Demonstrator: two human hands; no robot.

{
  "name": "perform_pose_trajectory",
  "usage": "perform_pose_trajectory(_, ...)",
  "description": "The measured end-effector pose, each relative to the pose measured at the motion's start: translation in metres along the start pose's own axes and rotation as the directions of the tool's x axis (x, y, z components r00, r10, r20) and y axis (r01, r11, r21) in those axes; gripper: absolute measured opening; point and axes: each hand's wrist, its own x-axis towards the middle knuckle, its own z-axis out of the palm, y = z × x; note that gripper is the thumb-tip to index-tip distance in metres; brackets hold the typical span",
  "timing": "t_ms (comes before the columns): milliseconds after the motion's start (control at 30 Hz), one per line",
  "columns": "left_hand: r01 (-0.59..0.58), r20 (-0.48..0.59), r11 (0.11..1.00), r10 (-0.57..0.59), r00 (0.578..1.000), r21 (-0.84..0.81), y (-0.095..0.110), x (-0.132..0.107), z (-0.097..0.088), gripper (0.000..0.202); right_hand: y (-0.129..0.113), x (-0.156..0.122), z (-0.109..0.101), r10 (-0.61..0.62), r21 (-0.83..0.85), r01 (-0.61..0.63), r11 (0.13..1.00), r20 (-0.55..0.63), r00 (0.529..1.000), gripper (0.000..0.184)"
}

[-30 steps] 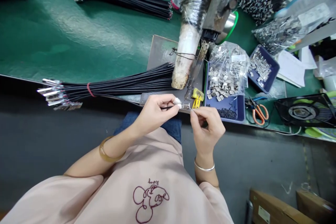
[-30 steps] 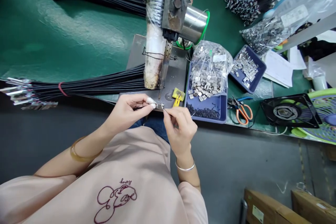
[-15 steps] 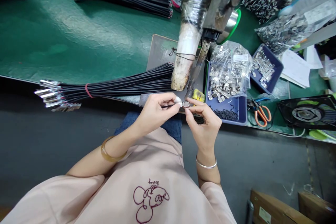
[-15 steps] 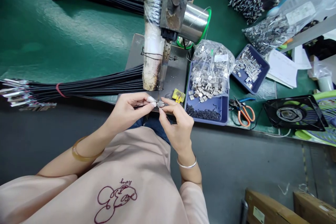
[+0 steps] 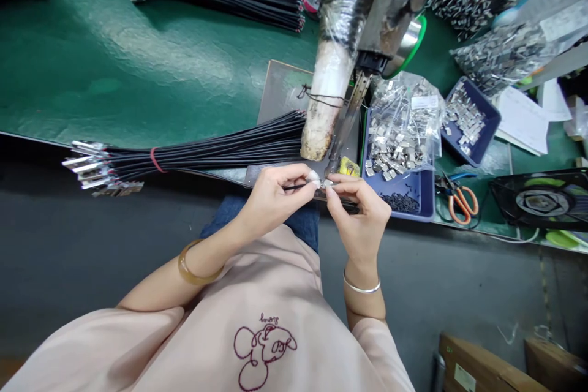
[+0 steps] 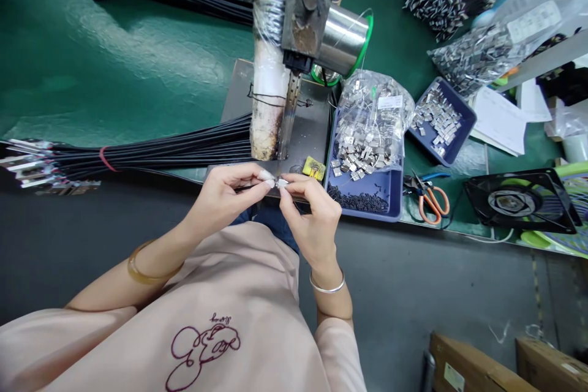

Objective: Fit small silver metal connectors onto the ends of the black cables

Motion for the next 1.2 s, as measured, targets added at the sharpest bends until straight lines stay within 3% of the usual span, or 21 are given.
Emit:
perform_pose_trajectory(300, -0.003, 0.012, 1.0, 0.003, 1.0, 0.024, -0.003, -0.0012, -0.0006, 0.015, -0.0026, 0.0023, -0.0011, 0.09, 0.087, -0.093, 0.992, 0.036, 0.995, 0.008)
perform_pose_trajectory(600, -0.037, -0.03, 0.999, 0.037, 0.999, 0.028, 0.0012, -0.0008, 0.0008, 0.011, -0.008, 0.0095, -0.0009, 0.073, 0.026, -0.074, 0.997, 0.019, 0.997, 0.007)
perform_pose_trajectory(1200, 0.003, 0.003, 1.0, -0.003, 1.0, 0.03, 0.0022, -0.001, 0.0003, 0.015, -0.0058, 0.0043, -0.0004, 0.108, 0.061, -0.109, 0.992, 0.015, 0.994, 0.006)
